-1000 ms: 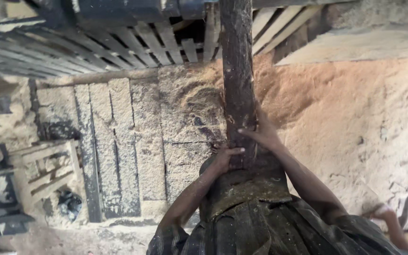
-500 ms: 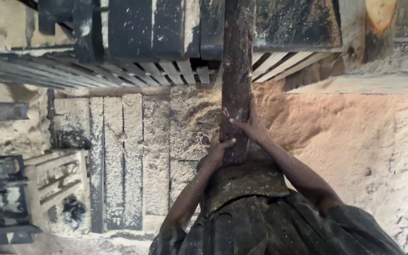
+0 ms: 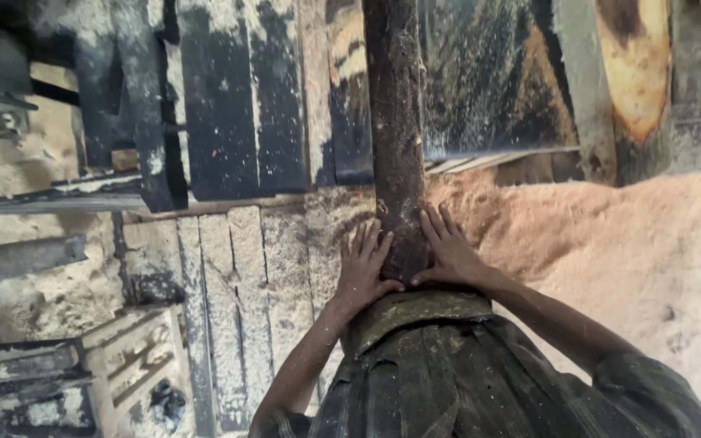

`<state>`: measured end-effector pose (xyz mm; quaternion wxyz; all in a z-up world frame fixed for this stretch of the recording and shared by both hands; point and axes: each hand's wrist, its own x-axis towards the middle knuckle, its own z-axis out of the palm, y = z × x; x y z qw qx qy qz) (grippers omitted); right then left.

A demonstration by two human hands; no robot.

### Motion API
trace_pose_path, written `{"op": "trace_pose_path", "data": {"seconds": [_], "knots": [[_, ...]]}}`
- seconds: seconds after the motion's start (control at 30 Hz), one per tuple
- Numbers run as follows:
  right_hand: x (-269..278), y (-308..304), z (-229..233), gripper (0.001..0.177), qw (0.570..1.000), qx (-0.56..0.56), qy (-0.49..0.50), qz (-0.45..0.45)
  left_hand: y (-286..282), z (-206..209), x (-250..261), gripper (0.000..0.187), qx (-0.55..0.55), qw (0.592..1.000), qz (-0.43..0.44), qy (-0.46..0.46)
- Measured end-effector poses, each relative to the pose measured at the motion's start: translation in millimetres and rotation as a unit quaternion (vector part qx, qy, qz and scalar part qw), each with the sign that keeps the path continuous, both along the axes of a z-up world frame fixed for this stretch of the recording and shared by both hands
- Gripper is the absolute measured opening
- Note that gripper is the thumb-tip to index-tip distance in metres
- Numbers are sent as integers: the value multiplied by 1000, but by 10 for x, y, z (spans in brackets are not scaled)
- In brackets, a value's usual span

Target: The person cuts wooden planks and blocks into shaped pieces by feeding them through a vertical band saw, turning them to cut different edges and applying liquid to the saw blade.

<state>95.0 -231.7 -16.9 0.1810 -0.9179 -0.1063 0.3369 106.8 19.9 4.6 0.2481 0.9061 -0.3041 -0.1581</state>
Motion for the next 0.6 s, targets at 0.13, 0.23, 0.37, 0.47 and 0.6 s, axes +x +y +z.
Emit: {"op": "trace_pose_path", "data": {"seconds": [0.13, 0.23, 0.37, 0.47, 0.6], "knots": [[568, -79, -179, 152, 992, -71, -90, 45, -179, 7, 483, 119, 79, 996, -1, -45], [1007, -177, -313, 150, 989, -76, -123, 24, -338, -46, 971, 117, 135, 989, 3, -65], [1828, -360, -410, 151, 982, -33, -184, -16, -588, -74, 1710, 118, 162, 983, 27, -80], [2397, -465, -436, 145, 979, -31, -196, -40, -760, -100, 2278, 118, 173, 981, 49, -69], [3111, -582, -321, 140, 969, -37, -238, -52, -944, -185, 2853, 123, 195, 967, 137, -94]]}}
